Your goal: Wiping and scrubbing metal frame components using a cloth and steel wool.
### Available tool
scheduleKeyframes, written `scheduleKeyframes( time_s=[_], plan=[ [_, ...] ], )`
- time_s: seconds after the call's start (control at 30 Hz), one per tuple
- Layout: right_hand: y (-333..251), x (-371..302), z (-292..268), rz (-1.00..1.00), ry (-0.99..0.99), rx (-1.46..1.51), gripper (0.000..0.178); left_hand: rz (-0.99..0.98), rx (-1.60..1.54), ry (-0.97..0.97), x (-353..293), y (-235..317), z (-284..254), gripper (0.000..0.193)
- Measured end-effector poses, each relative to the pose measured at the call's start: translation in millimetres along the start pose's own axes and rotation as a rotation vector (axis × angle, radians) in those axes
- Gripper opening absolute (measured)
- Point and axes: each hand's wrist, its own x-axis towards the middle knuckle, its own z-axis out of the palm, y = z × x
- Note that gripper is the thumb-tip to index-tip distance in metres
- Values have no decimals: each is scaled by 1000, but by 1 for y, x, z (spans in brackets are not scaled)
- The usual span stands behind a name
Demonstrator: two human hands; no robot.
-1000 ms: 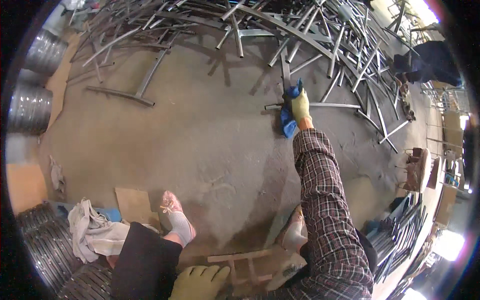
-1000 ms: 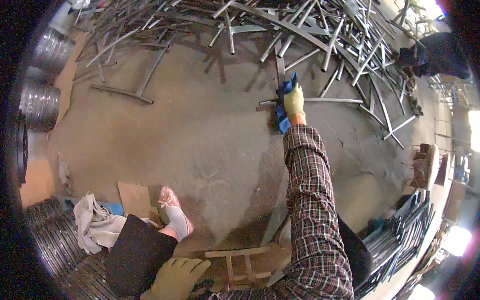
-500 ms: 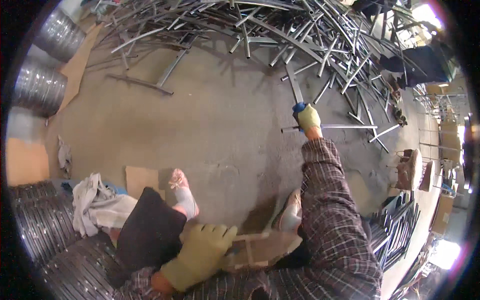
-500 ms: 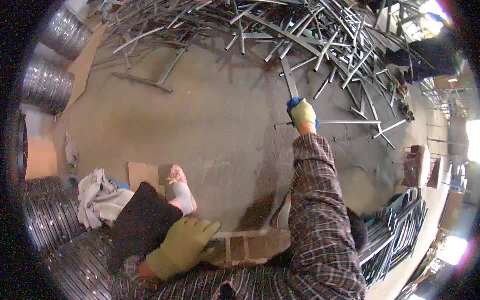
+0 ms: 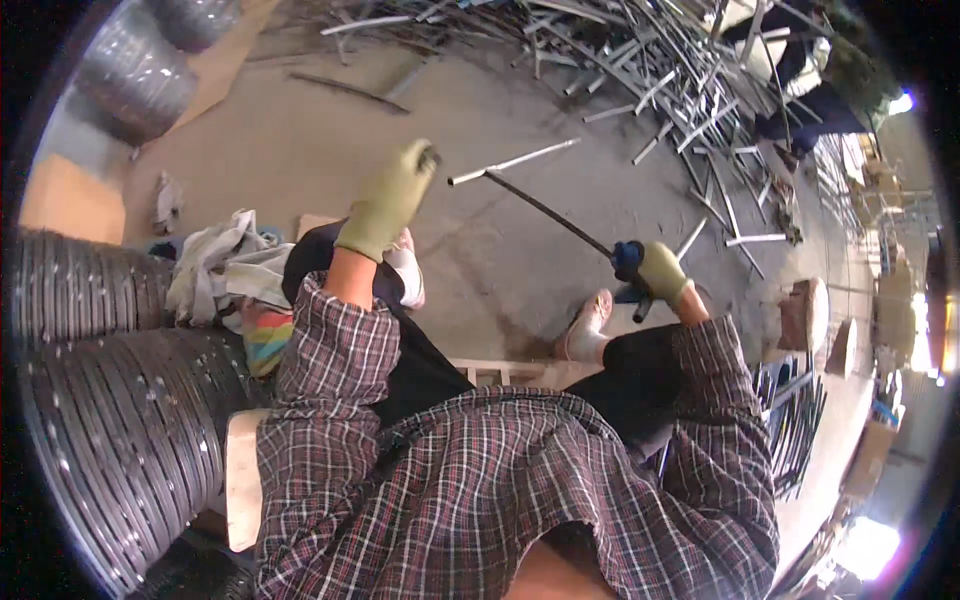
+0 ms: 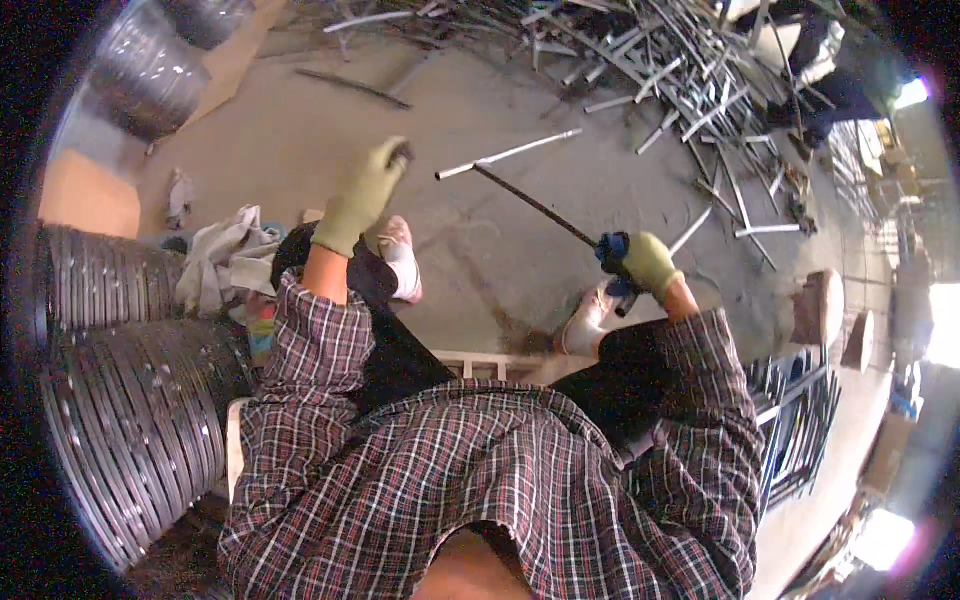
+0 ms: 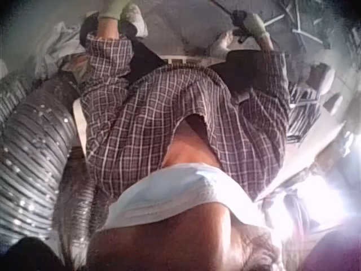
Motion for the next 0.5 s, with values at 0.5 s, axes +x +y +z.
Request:
scheduleKeyframes(
  time_s=[0.5],
  plan=[
    [-86, -34, -135, -463, -66, 556, 24, 59, -862, 135, 92, -76, -28, 35]
  ],
)
